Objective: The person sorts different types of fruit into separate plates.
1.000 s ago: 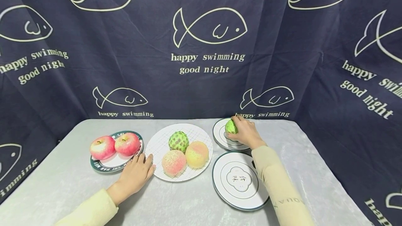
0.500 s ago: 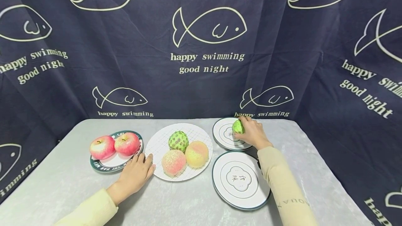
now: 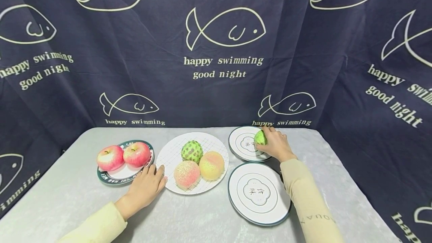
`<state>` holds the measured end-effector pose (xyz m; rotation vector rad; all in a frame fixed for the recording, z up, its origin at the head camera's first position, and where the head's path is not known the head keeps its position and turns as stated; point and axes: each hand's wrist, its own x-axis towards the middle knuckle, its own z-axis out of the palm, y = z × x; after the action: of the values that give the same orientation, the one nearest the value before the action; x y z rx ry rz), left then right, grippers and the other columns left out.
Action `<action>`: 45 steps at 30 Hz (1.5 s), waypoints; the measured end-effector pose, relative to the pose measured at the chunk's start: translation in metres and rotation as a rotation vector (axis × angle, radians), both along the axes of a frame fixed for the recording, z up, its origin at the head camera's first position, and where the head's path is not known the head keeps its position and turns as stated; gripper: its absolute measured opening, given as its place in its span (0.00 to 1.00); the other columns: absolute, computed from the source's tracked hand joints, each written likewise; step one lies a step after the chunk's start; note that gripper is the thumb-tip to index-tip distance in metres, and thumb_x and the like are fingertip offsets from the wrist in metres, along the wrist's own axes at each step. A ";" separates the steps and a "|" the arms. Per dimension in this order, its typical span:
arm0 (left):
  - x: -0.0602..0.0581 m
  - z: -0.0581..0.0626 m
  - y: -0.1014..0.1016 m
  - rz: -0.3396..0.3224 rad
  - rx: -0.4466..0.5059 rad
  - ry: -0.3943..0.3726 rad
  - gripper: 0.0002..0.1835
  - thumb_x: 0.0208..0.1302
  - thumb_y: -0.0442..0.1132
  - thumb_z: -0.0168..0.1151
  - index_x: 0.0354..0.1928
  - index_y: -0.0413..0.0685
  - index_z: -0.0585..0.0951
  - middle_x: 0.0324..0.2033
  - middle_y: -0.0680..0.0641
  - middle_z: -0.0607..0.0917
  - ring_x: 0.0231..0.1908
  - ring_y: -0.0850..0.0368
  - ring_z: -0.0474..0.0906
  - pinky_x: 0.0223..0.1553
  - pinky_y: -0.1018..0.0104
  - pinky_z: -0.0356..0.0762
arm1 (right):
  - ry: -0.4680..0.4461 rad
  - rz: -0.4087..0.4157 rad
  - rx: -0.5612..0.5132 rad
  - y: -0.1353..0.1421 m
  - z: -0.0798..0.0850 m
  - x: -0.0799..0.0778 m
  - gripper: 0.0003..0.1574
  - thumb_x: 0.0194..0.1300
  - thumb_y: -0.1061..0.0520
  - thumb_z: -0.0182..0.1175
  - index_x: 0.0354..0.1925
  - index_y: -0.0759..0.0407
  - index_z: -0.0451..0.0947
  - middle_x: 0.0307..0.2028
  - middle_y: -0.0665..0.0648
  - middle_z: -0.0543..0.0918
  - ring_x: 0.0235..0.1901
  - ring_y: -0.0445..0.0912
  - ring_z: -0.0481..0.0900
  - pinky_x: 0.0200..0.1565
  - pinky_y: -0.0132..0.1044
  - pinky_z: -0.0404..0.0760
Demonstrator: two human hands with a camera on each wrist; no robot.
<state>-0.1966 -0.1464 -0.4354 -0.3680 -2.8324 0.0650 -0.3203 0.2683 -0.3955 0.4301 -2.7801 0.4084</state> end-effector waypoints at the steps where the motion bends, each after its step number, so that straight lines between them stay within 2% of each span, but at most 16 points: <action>1: 0.000 0.000 0.000 0.000 0.001 0.001 0.22 0.63 0.48 0.50 0.51 0.38 0.75 0.40 0.36 0.76 0.40 0.41 0.74 0.39 0.49 0.73 | -0.003 -0.002 0.000 0.000 0.000 0.000 0.40 0.47 0.48 0.66 0.56 0.61 0.66 0.47 0.67 0.75 0.36 0.60 0.76 0.37 0.55 0.68; 27: -0.002 -0.001 0.000 -0.006 0.009 0.009 0.22 0.63 0.48 0.50 0.51 0.38 0.75 0.38 0.37 0.76 0.39 0.42 0.73 0.38 0.50 0.73 | -0.006 -0.014 0.011 0.004 -0.004 0.002 0.42 0.49 0.46 0.66 0.59 0.60 0.63 0.49 0.67 0.73 0.38 0.63 0.75 0.37 0.57 0.67; 45: -0.001 0.000 0.000 -0.005 0.013 -0.010 0.22 0.63 0.48 0.50 0.51 0.38 0.75 0.39 0.37 0.76 0.41 0.41 0.73 0.39 0.49 0.73 | -0.056 -0.019 0.024 0.002 -0.003 0.002 0.48 0.47 0.46 0.67 0.61 0.62 0.60 0.52 0.70 0.70 0.42 0.65 0.72 0.39 0.58 0.66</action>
<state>-0.1972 -0.1466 -0.4353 -0.3739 -2.8402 0.0431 -0.3179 0.2705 -0.3988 0.4028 -2.8436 0.3890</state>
